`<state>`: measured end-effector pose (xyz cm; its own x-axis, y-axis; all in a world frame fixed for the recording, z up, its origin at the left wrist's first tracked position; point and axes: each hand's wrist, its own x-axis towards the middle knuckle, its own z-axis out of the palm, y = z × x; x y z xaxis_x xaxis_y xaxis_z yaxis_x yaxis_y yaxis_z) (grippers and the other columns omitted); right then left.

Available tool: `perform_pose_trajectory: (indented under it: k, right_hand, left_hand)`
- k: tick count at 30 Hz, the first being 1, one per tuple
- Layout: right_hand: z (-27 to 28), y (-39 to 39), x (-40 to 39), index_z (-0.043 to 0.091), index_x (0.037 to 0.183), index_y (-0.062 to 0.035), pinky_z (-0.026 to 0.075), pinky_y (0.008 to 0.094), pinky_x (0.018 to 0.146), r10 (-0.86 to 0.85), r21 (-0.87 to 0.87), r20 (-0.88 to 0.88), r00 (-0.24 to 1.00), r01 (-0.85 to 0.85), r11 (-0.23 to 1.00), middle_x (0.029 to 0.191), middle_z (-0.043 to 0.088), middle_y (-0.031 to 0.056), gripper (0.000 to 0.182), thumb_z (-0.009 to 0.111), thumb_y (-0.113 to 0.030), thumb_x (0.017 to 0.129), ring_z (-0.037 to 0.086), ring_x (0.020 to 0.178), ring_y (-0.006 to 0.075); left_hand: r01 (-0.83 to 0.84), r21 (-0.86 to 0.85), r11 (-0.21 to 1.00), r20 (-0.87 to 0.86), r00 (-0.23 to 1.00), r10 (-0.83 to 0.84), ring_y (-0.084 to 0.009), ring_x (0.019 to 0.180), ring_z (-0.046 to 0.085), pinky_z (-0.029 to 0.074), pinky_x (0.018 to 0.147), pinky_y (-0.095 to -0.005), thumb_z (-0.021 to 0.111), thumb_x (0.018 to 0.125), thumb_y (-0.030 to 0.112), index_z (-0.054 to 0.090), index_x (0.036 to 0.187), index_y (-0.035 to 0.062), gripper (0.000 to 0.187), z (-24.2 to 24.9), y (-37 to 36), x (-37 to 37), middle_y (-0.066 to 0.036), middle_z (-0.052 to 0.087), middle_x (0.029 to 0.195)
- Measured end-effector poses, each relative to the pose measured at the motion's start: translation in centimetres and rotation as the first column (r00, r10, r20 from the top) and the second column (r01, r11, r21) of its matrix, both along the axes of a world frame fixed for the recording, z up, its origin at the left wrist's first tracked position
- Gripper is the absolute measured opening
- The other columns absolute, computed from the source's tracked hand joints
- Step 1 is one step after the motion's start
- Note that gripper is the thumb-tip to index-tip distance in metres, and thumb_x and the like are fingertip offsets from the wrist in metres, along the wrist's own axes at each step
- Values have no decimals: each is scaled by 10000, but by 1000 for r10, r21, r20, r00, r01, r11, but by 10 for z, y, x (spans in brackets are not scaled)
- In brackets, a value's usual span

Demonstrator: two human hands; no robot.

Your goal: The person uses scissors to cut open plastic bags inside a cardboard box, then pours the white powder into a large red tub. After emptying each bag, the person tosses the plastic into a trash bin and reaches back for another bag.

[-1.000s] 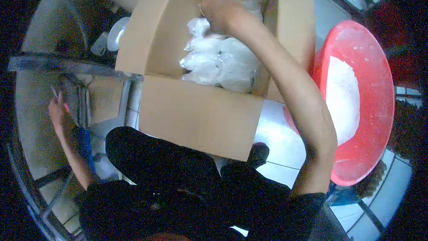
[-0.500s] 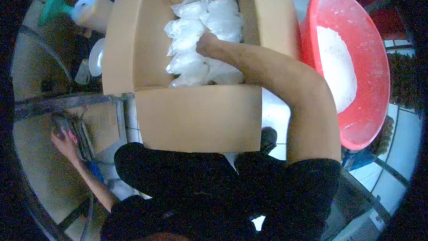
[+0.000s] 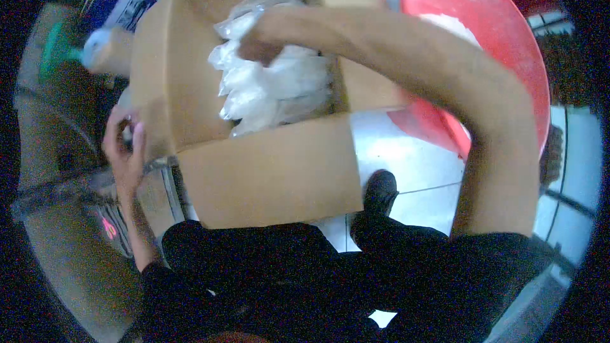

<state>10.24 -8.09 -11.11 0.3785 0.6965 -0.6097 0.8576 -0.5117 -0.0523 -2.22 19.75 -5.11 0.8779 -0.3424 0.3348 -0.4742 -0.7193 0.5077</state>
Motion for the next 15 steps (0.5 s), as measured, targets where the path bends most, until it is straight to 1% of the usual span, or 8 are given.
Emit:
perform_pose_trajectory:
  k: [1,2,4,7,8,9,11,15]
  right_hand:
    - [23,-6,-5,568,921,17,472,378,727,-13,3,18,1000,13,1000,888,598,161,175,543,-79,776,580,801,244]
    - [43,-13,-11,568,911,15,469,375,715,-36,34,26,999,35,999,874,594,156,168,541,-89,782,576,790,239]
    - [80,-35,-22,567,890,12,463,369,692,-61,106,52,997,55,993,846,585,146,157,536,-107,792,570,768,229]
    - [132,-68,-39,566,860,6,454,360,657,-116,223,89,989,93,970,804,571,132,154,530,-135,808,560,736,215]
    - [148,-81,-43,566,850,4,451,357,645,-128,265,102,986,97,959,790,567,127,157,528,-144,813,556,725,210]
    - [164,-94,-47,565,840,2,447,354,634,-140,312,118,983,97,945,776,562,122,162,526,-153,818,553,714,205]
    - [193,-116,-52,565,820,-1,441,348,610,-147,392,149,978,78,916,748,553,112,176,522,-172,829,546,692,195]
    - [245,-167,-62,563,779,-8,429,335,564,-194,546,199,961,55,836,692,535,93,218,513,-209,850,533,648,175]
  left_hand:
    - [38,88,995,-85,996,-31,-194,867,515,396,745,-280,632,747,74,490,1103,12,388,-2,-12,17,-103,547,967]
    - [147,63,987,-160,978,-136,-207,921,511,400,785,-297,652,733,94,469,1128,11,442,-1,-30,30,-117,535,1011]
    - [349,-7,937,-299,894,-335,-234,1028,505,409,865,-331,691,705,134,428,1176,9,554,0,-71,47,-145,513,1099]
    - [336,281,899,-469,865,-176,-221,1105,455,372,889,-320,754,609,161,305,1278,5,821,-15,-103,66,-158,431,1221]
    - [359,36,933,-504,813,-293,-222,1095,458,371,895,-329,755,598,154,317,1267,-5,815,-21,-113,80,-156,437,1215]
    - [352,-207,913,-511,757,-408,-223,1086,461,369,902,-338,756,587,146,329,1256,-15,810,-24,-123,98,-154,443,1208]
    - [360,-380,852,-488,704,-516,-222,1069,467,370,907,-348,754,577,135,346,1242,-26,797,-26,-149,120,-149,452,1197]
    - [513,-90,853,-447,745,-495,-211,1041,479,381,898,-351,743,578,121,364,1228,-29,768,-7,-203,149,-134,464,1181]
